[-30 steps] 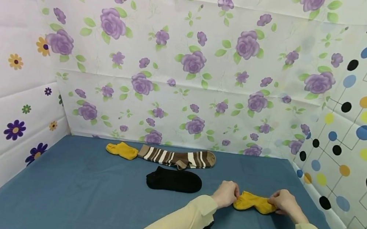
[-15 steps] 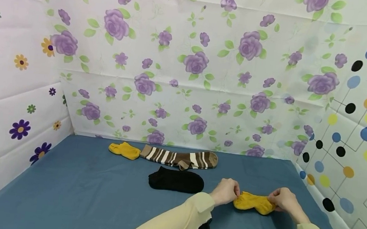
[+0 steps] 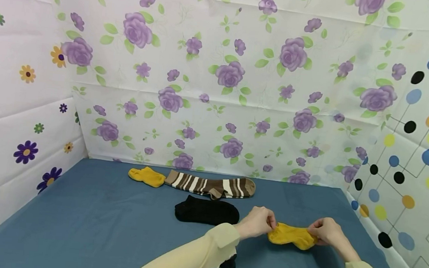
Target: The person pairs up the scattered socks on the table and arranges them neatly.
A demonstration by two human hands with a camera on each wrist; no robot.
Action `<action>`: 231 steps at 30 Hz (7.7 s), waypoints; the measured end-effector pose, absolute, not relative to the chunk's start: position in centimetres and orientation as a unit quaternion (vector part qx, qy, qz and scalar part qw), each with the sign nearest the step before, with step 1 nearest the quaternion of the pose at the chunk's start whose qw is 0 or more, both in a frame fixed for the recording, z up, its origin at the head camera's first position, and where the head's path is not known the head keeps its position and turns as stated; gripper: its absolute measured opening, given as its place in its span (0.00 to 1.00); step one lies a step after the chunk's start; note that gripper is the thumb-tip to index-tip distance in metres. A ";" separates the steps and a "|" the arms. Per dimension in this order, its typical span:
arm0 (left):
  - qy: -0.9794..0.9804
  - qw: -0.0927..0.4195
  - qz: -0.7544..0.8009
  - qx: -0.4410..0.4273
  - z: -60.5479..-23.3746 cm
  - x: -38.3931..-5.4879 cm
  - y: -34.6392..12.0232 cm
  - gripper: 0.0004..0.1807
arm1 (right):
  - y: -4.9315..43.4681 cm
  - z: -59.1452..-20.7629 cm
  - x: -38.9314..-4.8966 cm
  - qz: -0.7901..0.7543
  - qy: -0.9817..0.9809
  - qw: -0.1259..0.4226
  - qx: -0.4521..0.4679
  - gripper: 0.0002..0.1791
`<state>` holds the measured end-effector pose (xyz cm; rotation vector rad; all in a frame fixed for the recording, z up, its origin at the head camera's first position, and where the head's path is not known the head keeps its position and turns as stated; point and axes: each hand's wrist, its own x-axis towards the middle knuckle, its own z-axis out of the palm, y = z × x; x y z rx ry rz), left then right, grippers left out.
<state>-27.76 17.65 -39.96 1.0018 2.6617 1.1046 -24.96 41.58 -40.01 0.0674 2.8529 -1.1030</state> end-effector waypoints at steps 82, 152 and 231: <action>0.833 0.104 0.444 0.313 -38.4 -29.8 5.9 0.07 | 31.6 -39.3 -27.0 -0.415 0.906 0.049 -0.063 0.07; 0.854 0.248 0.373 0.266 -39.2 -30.3 -4.2 0.06 | 21.7 -41.3 -27.4 -0.430 0.882 0.119 -0.149 0.04; 0.978 -0.054 0.170 0.105 -40.5 -38.3 -17.1 0.17 | 10.4 -37.5 -32.4 -0.278 0.912 0.072 -0.292 0.26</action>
